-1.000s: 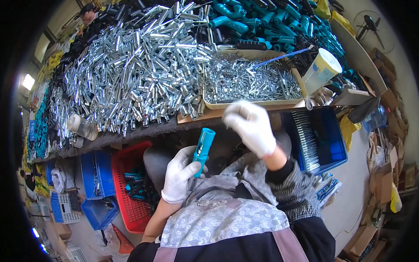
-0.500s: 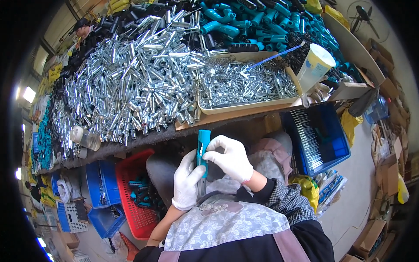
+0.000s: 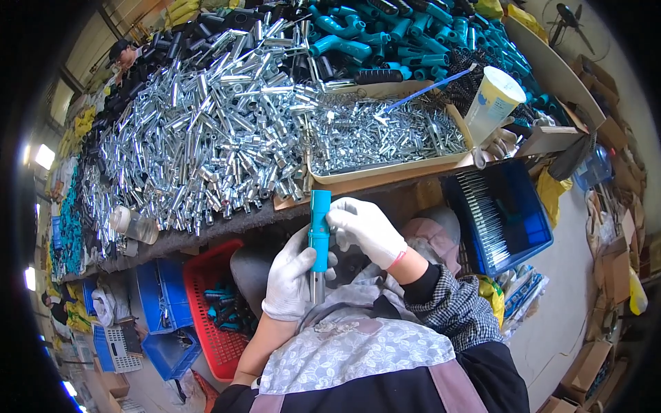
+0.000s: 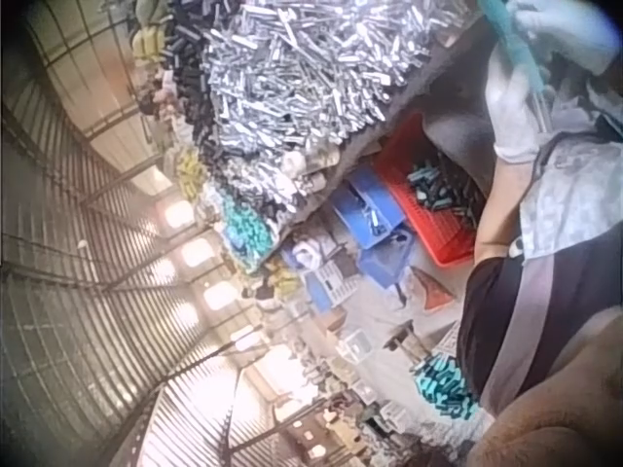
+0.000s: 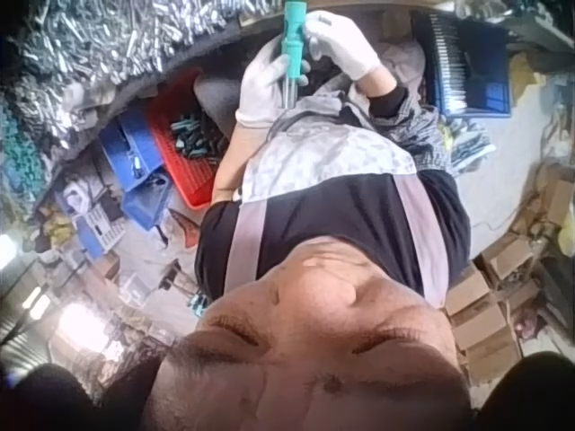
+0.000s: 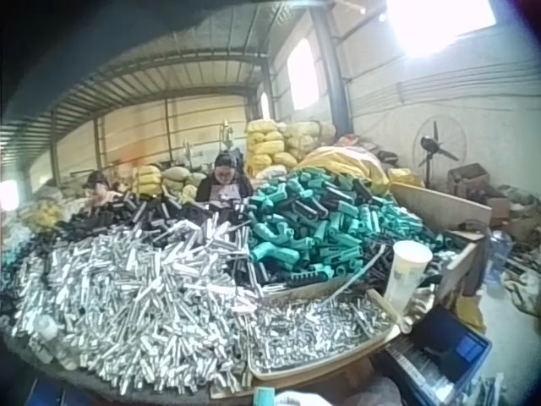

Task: Assembling metal tubes and springs into plastic handles at a workbench.

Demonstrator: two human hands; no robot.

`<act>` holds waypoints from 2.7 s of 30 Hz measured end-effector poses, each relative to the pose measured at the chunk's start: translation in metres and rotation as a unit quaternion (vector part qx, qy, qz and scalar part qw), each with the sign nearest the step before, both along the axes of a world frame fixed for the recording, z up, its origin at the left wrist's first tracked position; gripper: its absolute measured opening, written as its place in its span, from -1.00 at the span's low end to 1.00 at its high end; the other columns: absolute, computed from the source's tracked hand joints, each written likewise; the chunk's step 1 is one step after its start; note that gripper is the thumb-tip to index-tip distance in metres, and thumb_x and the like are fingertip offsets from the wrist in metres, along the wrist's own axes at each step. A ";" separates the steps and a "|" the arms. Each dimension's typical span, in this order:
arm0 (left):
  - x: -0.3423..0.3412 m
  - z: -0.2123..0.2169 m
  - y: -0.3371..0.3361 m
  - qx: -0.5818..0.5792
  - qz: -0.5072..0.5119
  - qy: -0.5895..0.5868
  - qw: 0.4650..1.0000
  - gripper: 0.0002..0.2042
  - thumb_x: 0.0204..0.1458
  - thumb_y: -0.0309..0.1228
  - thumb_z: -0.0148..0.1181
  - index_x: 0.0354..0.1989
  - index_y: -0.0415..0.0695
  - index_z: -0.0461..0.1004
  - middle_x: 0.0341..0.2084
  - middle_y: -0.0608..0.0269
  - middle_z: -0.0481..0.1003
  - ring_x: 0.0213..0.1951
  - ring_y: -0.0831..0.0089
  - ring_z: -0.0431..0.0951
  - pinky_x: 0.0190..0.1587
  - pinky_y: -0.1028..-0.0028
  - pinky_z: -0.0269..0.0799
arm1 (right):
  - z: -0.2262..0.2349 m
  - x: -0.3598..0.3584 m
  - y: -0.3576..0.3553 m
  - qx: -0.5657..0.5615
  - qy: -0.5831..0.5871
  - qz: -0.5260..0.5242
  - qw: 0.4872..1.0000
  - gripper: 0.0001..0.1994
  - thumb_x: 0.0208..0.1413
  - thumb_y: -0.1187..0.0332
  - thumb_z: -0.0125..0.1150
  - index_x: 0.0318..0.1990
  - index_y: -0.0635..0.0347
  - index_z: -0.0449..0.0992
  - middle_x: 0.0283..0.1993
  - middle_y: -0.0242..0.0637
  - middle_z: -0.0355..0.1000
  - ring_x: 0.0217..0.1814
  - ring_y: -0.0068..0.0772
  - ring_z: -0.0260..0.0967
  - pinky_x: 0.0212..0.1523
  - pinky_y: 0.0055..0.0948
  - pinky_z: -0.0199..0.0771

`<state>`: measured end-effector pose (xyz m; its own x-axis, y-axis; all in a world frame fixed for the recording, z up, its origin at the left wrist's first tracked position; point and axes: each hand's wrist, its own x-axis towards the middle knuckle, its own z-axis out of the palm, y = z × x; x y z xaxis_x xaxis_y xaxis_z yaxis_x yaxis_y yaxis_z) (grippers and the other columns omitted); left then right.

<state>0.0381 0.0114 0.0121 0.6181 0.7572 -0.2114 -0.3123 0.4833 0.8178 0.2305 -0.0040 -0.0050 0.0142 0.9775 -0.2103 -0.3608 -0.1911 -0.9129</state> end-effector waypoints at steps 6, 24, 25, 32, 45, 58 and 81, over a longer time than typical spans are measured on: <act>-0.010 -0.012 -0.001 -0.088 0.004 -0.048 0.995 -0.44 0.24 -0.37 0.09 0.36 -0.33 0.14 0.00 0.05 0.46 -0.18 0.38 0.56 -0.19 0.41 0.59 | 0.018 0.024 0.015 0.064 0.090 -0.059 0.992 -0.67 0.36 0.33 0.00 0.14 0.39 0.41 -0.29 -0.32 0.43 -0.44 -0.58 0.33 -0.46 -0.61 0.35; -0.034 -0.022 -0.015 -0.098 -0.011 -0.013 0.995 -0.47 0.25 -0.40 0.04 0.36 -0.35 0.15 0.04 -0.03 0.44 -0.16 0.35 0.55 -0.15 0.40 0.57 | 0.046 0.145 0.159 0.264 -0.752 -0.257 0.547 -0.89 -0.02 0.44 0.24 -0.30 0.07 0.60 -0.22 -0.23 0.49 -0.09 -0.07 0.43 -0.07 -0.14 0.46; -0.034 -0.022 -0.013 -0.096 -0.009 -0.015 0.995 -0.47 0.25 -0.40 0.04 0.36 -0.35 0.15 0.04 -0.03 0.44 -0.16 0.35 0.55 -0.15 0.40 0.57 | 0.050 0.158 0.172 0.218 -0.781 -0.254 0.527 -0.82 -0.05 0.45 0.24 -0.24 0.06 0.61 -0.19 -0.21 0.50 -0.07 -0.05 0.43 -0.06 -0.11 0.47; -0.032 -0.022 -0.007 -0.123 -0.010 -0.054 0.991 -0.46 0.26 -0.40 0.04 0.37 -0.36 0.13 0.03 0.00 0.44 -0.15 0.35 0.54 -0.17 0.39 0.59 | 0.045 0.193 0.216 0.044 -0.889 -0.145 0.431 -0.71 -0.01 0.47 0.18 -0.09 0.08 0.58 -0.10 -0.14 0.51 -0.01 -0.06 0.46 -0.05 -0.15 0.53; -0.026 -0.031 0.001 -0.133 -0.026 -0.038 0.990 -0.45 0.25 -0.38 0.06 0.36 -0.38 0.13 0.01 -0.01 0.46 -0.15 0.34 0.56 -0.17 0.39 0.58 | 0.071 0.153 0.258 0.213 -0.740 -0.153 0.620 -0.78 0.06 0.19 0.24 -0.21 0.01 0.70 -0.20 -0.10 0.60 -0.13 0.00 0.56 -0.07 -0.10 0.54; -0.030 -0.030 0.006 -0.084 -0.029 0.007 0.996 -0.40 0.24 -0.27 0.05 0.36 -0.40 0.14 0.03 -0.02 0.48 -0.15 0.37 0.56 -0.12 0.41 0.56 | 0.060 0.122 0.308 0.077 -0.711 -0.123 0.688 -0.39 -0.12 0.08 0.44 0.11 0.16 0.52 0.07 -0.01 0.53 0.14 -0.04 0.49 0.16 -0.24 0.47; -0.021 -0.014 -0.011 -0.010 -0.100 0.023 0.995 -0.26 0.15 -0.23 0.23 0.38 -0.43 0.08 0.00 -0.06 0.48 -0.16 0.39 0.60 -0.15 0.47 0.57 | 0.040 0.053 -0.021 0.167 -0.128 -0.046 0.977 -0.50 -0.06 0.50 0.17 0.14 0.35 0.43 0.12 -0.13 0.46 0.20 -0.33 0.40 0.30 -0.35 0.32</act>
<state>0.0171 0.0001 -0.0022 0.7449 0.6159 -0.2565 -0.1716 0.5484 0.8184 0.2835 -0.0250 0.0351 0.1162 0.9831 0.1416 -0.1152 0.1549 -0.9812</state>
